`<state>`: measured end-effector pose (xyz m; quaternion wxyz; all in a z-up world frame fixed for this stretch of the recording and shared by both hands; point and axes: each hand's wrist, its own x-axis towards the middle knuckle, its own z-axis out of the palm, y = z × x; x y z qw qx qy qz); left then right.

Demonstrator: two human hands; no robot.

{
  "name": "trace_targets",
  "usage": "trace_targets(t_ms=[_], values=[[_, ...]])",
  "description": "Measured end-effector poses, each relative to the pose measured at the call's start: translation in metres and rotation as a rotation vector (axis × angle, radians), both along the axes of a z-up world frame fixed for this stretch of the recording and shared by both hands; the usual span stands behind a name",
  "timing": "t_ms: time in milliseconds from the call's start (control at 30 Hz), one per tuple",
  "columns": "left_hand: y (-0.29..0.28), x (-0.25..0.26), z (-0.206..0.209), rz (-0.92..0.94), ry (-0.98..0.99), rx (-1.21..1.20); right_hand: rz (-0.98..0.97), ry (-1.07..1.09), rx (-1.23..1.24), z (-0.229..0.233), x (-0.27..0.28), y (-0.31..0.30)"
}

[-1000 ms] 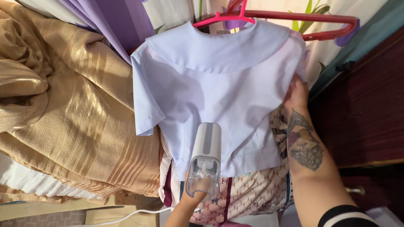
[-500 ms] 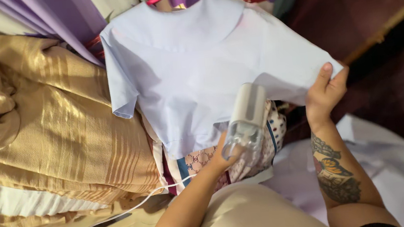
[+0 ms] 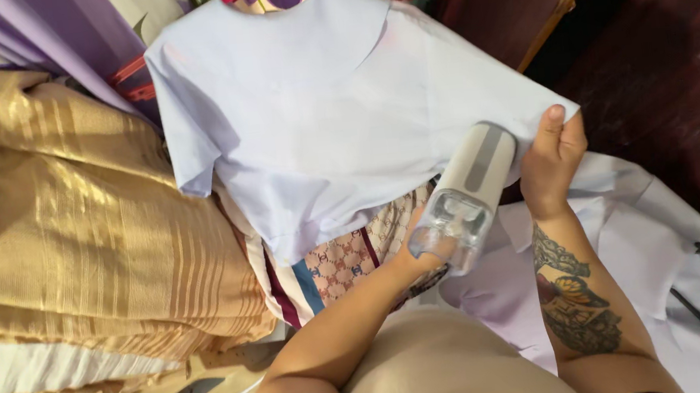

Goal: The person uses a handheld garment steamer to remove wrinkles from a white shirt hanging on a hanger. They move the steamer over the shirt's body and sleeves, then place the steamer on a nearby chair and set the shirt aside.

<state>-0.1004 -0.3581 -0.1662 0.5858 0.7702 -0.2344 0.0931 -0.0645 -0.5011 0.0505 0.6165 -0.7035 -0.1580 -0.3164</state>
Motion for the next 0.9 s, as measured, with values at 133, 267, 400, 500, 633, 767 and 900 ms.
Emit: trace_targets(t_ms=[133,267,400,500,633,767,900], values=[[-0.011,0.032,-0.009,-0.048,0.210,-0.094,0.019,-0.010,-0.002,-0.012,-0.009,-0.014],[-0.025,0.054,-0.007,0.340,-0.144,0.758,-0.030,0.056,0.002,-0.017,-0.005,-0.027],[-0.042,0.045,0.005,0.193,-0.137,0.703,-0.012,0.033,-0.025,-0.022,-0.011,-0.031],[-0.032,0.043,0.017,-0.075,-0.068,-0.344,0.024,-0.015,-0.059,-0.028,-0.022,-0.037],[0.007,0.068,0.035,0.141,0.242,-0.595,0.121,0.003,0.053,-0.027,-0.019,-0.052],[0.007,0.048,0.042,0.302,0.324,-0.314,0.137,0.124,0.158,-0.033,-0.015,-0.066],[-0.023,0.002,0.060,0.307,0.660,-0.407,0.140,0.126,0.084,-0.040,-0.014,-0.059]])
